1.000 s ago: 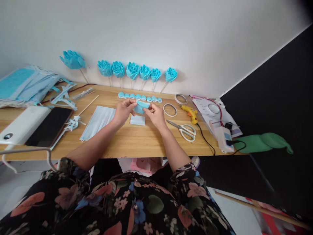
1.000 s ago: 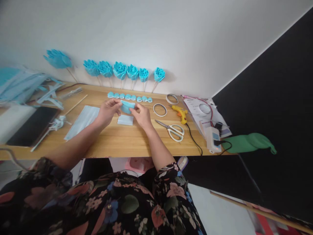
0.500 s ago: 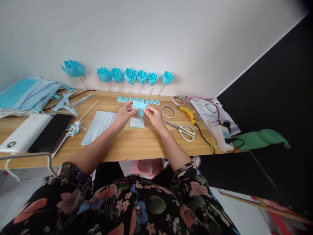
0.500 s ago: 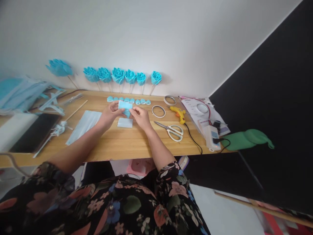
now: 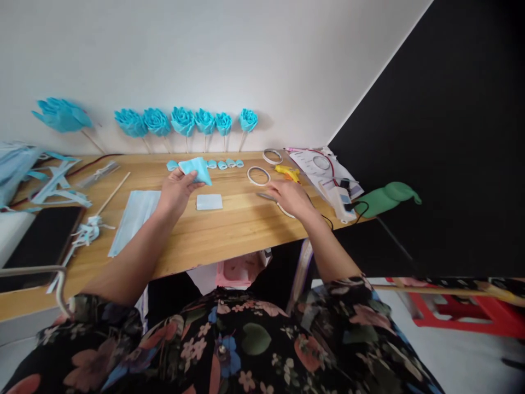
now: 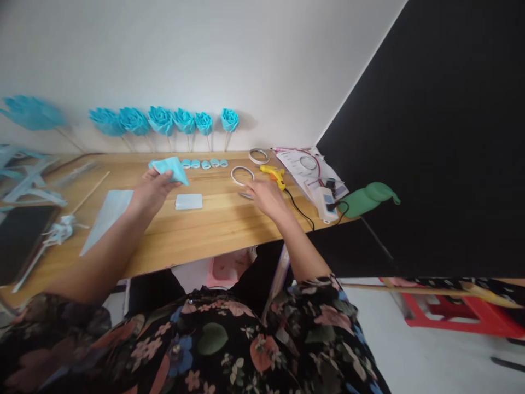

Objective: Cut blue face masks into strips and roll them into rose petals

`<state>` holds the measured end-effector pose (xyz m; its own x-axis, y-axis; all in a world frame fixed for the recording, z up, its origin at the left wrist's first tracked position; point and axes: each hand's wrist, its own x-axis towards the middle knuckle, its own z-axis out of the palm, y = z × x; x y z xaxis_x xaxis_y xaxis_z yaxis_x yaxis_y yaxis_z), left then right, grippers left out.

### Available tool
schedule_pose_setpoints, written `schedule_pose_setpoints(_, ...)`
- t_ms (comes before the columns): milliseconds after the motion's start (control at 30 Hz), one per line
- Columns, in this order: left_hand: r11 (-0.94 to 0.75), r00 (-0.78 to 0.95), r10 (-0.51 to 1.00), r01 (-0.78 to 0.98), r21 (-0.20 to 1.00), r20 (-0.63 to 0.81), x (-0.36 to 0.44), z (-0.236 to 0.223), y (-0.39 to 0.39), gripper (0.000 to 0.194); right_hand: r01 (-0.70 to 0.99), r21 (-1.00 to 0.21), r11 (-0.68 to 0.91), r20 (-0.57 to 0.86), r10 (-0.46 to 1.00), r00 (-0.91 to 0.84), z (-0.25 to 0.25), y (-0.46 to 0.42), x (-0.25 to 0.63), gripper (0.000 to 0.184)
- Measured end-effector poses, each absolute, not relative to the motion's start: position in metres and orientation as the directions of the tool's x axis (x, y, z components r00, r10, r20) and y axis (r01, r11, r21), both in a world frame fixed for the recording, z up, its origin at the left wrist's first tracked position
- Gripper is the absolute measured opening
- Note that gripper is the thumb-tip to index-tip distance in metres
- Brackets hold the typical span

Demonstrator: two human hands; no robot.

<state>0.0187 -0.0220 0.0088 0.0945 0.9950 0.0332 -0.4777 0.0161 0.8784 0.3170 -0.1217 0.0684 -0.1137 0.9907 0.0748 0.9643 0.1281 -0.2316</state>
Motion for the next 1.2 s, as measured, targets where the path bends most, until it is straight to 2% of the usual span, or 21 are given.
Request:
schedule_pose_setpoints(67,0.057,0.106,0.994,-0.519,0.853,-0.002,0.02,0.011,-0.023,0.021,0.998,-0.063,0.029,-0.042,0.999,-0.032,0.059,-0.145,0.339,0.035)
schedule_pose_setpoints(133,0.096,0.105,0.993,-0.553,0.828,-0.045,0.021,0.013,-0.023,0.019,0.999,-0.044,0.031,-0.085,0.996,-0.034,0.046,-0.159,0.354,0.052)
schedule_pose_setpoints(300,0.224,0.128,0.974,-0.621,0.751,-0.185,0.021,0.016,-0.023,0.017,0.994,-0.077,0.074,-0.067,0.995,-0.079,0.032,-0.162,0.37,0.052)
schedule_pose_setpoints(367,0.261,0.133,0.964,-0.64,0.722,-0.231,0.02,0.017,-0.023,0.02,0.977,-0.181,0.109,0.002,0.994,-0.11,0.034,-0.157,0.371,0.054)
schedule_pose_setpoints(467,0.29,0.136,0.953,-0.665,0.688,-0.27,0.019,0.018,-0.023,0.021,0.862,-0.503,0.068,0.115,0.993,-0.011,0.036,-0.15,0.359,0.057)
schedule_pose_setpoints(533,0.306,0.14,0.946,-0.674,0.672,-0.291,0.019,0.02,-0.023,0.02,0.641,-0.767,0.023,0.114,0.988,0.101,0.034,-0.147,0.338,0.057)
schedule_pose_setpoints(567,0.313,0.142,0.944,-0.677,0.666,-0.299,0.019,0.021,-0.023,0.02,0.468,-0.883,0.03,0.095,0.989,0.117,0.031,-0.147,0.324,0.058)
schedule_pose_setpoints(633,0.323,0.146,0.939,-0.68,0.658,-0.31,0.019,0.023,-0.024,0.023,0.098,-0.994,0.042,0.044,0.999,0.019,0.026,-0.147,0.293,0.066)
schedule_pose_setpoints(700,0.33,0.147,0.936,-0.684,0.65,-0.32,0.019,0.025,-0.025,0.025,-0.145,-0.989,0.03,0.048,0.991,-0.124,0.022,-0.15,0.264,0.074)
schedule_pose_setpoints(800,0.346,0.155,0.929,-0.684,0.642,-0.335,0.019,0.028,-0.026,0.025,-0.299,-0.954,-0.027,0.06,0.959,-0.277,0.018,-0.153,0.235,0.074)
schedule_pose_setpoints(967,0.355,0.18,0.929,-0.679,0.642,-0.324,0.021,0.03,-0.029,0.026,-0.325,-0.931,-0.166,-0.012,0.905,-0.426,0.013,-0.154,0.22,0.067)
schedule_pose_setpoints(1200,0.367,0.2,0.927,-0.659,0.657,-0.317,0.023,0.031,-0.032,0.022,-0.258,-0.935,-0.245,-0.107,0.884,-0.455,0.013,-0.149,0.214,0.071)
